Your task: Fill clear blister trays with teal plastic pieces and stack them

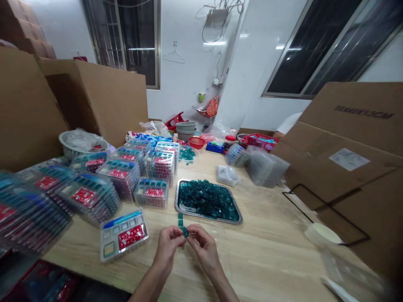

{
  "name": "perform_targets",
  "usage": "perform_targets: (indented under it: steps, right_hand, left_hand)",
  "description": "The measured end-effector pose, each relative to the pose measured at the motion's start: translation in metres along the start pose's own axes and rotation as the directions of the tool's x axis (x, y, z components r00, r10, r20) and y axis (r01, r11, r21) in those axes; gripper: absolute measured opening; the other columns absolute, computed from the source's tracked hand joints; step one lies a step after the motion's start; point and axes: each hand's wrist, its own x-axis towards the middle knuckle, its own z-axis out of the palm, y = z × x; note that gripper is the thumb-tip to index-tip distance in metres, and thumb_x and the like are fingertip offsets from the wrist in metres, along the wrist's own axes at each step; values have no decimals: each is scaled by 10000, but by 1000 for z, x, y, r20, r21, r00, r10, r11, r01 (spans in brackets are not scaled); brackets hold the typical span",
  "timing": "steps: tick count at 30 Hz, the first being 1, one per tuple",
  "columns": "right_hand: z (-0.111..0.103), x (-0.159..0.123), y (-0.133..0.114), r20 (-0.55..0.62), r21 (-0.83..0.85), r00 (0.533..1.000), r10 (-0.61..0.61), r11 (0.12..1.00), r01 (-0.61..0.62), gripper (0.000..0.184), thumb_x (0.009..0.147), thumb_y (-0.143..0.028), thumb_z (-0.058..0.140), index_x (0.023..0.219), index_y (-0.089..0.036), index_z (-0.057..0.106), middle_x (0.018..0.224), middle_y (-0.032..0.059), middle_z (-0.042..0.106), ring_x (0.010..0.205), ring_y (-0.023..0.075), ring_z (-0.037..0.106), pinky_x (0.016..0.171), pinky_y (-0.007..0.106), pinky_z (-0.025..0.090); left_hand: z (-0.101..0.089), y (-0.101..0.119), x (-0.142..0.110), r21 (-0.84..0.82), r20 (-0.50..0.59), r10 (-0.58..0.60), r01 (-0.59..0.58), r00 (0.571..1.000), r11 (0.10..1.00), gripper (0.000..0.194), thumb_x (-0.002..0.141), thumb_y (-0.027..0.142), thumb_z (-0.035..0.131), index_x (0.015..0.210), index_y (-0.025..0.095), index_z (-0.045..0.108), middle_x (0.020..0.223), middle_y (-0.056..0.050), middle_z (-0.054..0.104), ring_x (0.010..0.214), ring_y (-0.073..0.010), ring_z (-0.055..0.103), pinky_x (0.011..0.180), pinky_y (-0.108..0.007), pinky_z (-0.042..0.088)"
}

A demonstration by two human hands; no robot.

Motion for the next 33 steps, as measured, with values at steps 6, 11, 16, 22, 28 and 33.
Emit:
perform_targets:
  steps: [6,11,16,22,28,33]
  right_hand:
    - [-2,-4,0,-10,-96,996,-93,991,92,158,750,-287,685,893,-221,698,932,71,645,833,204,625,646,263,527]
    - [-1,-6,-3,15,-168,990,-143,975,144,81,774,-233,658,848,-216,687,917,68,658,848,198,633,657,251,516]
    - [2,-9,-5,54,-232,989,-141,961,150,55,799,-221,621,824,-193,662,885,69,661,779,182,630,608,237,483]
    - [-4,-8,-7,164,-348,977,-138,918,188,89,829,-180,562,851,-179,648,785,45,642,694,161,595,616,238,459]
    - [-3,-15,-3,306,-550,951,-36,809,207,146,798,-80,538,835,-180,639,784,36,616,715,162,583,652,244,445]
    - [6,-21,2,349,-669,937,-7,698,254,172,799,-48,519,792,-183,626,801,38,614,756,168,585,674,242,439]
  left_hand:
    - [1,-2,-1,-51,-8,-39,38,999,998,162,464,146,635,621,129,599,550,29,565,497,-75,459,498,-206,334]
    - [0,4,-2,-10,-49,-4,3,999,1000,131,466,122,633,591,131,596,535,40,553,508,-69,451,500,-194,320]
    - [-2,11,-4,56,-51,41,-38,998,998,89,496,119,615,569,145,572,505,48,550,509,-71,466,503,-188,323]
    - [-13,13,-6,94,45,-60,56,997,994,166,554,199,590,711,159,553,541,27,595,467,-97,503,448,-198,324]
    - [-29,-1,-4,224,-47,-30,40,998,974,213,582,259,569,769,171,517,614,16,603,493,-92,515,454,-192,337]
    - [-35,-11,1,293,-48,-18,32,999,955,178,588,291,533,718,169,524,614,11,577,498,-101,513,460,-202,352]
